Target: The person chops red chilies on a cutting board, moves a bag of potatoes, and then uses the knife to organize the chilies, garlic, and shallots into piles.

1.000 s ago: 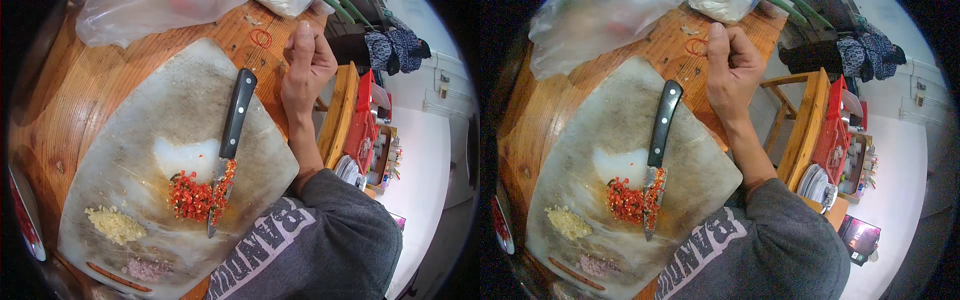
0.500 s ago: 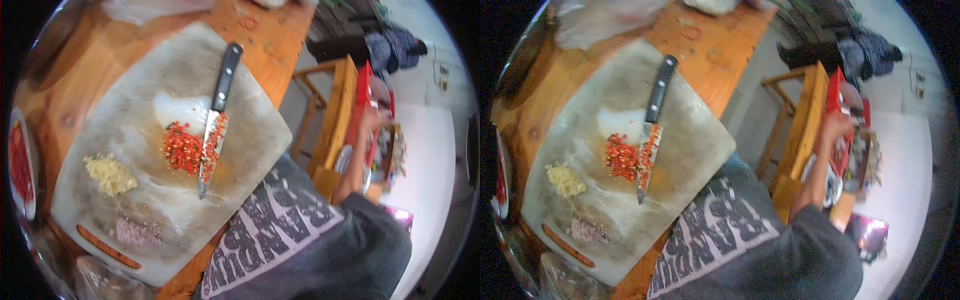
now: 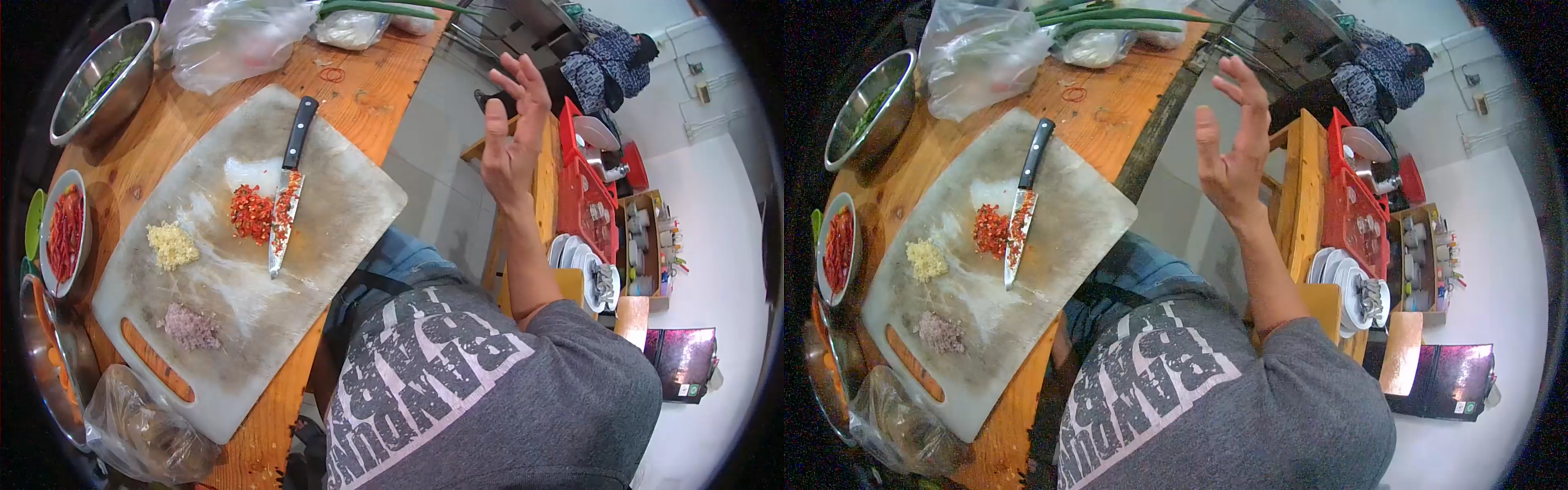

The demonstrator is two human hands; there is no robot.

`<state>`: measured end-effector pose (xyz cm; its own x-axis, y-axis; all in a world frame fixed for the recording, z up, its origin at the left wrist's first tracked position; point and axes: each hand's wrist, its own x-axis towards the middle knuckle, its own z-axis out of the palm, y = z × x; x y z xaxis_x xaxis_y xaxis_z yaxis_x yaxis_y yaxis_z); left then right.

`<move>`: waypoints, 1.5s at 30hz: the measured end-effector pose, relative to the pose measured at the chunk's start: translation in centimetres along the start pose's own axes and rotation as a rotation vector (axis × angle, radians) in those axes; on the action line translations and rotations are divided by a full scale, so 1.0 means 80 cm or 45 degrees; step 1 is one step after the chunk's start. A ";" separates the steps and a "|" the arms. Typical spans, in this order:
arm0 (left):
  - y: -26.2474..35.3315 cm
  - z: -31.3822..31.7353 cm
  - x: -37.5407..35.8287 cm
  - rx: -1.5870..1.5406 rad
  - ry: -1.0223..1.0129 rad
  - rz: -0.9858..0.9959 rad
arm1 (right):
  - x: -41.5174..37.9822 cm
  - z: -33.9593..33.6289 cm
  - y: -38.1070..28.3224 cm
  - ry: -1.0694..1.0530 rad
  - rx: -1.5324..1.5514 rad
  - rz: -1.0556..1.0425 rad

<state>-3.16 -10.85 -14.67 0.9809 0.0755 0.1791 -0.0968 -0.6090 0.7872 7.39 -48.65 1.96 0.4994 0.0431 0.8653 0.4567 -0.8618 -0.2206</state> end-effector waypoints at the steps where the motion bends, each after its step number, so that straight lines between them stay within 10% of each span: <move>1: 0.000 0.004 0.001 -0.006 -0.012 0.007 | -0.003 -0.001 0.000 -0.014 -0.001 0.038; 21: 0.000 0.007 0.020 0.005 0.027 -0.046 | -0.012 0.044 -0.013 -0.496 0.185 0.043; 30: 0.102 0.017 -0.111 -0.480 -0.821 -0.467 | 0.016 0.125 -0.027 -1.054 0.374 -0.513; 36: 0.184 -0.095 -0.108 -0.612 -0.492 -0.505 | 0.031 0.165 -0.023 -1.152 0.452 -0.777; 41: 0.171 -0.075 -0.097 0.464 0.760 -0.476 | 0.035 0.182 -0.008 -1.165 0.585 -0.859; 45: 0.153 -0.074 -0.094 0.717 0.622 -0.570 | 0.029 0.165 0.006 -1.125 0.659 -0.827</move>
<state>-12.72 -14.18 -2.88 0.7121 0.6531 0.2577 0.5051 -0.7315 0.4580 18.50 -42.29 -2.12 0.3061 0.8962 0.3210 0.9481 -0.2563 -0.1883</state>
